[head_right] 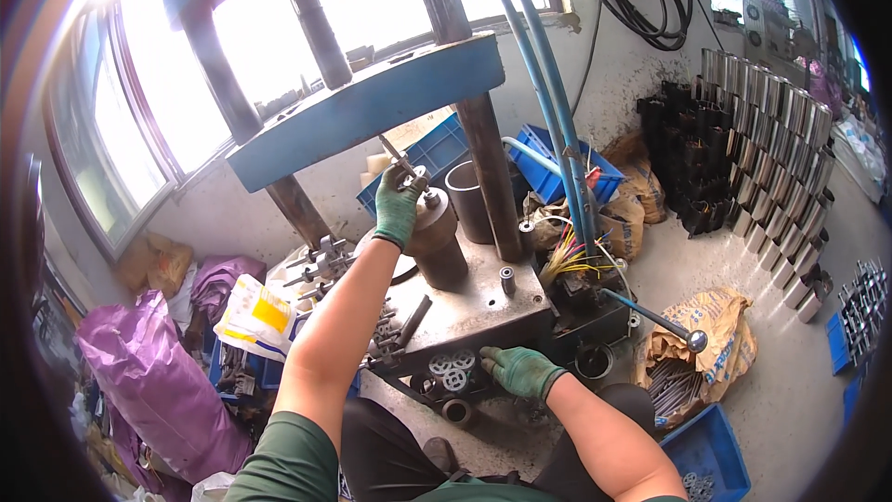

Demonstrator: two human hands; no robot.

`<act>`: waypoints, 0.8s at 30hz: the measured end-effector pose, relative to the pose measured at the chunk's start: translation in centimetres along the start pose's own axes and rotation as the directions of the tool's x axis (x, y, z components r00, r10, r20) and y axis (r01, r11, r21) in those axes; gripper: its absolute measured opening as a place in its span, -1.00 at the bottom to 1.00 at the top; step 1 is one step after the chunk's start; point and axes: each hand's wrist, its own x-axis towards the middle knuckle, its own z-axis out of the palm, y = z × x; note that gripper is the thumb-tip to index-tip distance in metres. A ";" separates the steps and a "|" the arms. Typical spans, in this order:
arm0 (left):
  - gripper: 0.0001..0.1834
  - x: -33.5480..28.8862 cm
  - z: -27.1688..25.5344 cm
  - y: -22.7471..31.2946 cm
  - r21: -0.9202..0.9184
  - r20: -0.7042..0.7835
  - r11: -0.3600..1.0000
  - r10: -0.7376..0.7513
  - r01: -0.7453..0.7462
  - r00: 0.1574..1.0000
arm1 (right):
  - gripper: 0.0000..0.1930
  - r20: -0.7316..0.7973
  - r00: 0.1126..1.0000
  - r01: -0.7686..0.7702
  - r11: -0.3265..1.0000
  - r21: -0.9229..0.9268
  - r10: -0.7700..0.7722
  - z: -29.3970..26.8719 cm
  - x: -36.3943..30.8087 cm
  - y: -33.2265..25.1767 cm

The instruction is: The person installs clips onto metal shafts using pliers, mounts components onto the shafts, and presses them in place using a machine press by pulling a lever.

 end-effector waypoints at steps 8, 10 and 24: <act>-0.54 -1.5 2.0 1.6 -0.212 0.068 0.961 -0.165 0.176 0.984 | -0.38 0.214 0.977 0.059 0.965 -0.255 -0.003 0.1 -1.4 -0.3; -0.51 -0.7 0.0 0.4 -0.178 0.062 0.973 -0.137 0.147 0.989 | -0.36 0.218 0.974 -0.013 0.969 -0.245 0.068 -0.1 -1.7 -2.8; -0.43 -0.3 0.2 -0.5 -0.088 0.069 0.987 -0.127 0.133 0.989 | -0.52 0.334 0.938 0.243 0.858 -0.454 -0.089 0.4 -3.1 -0.2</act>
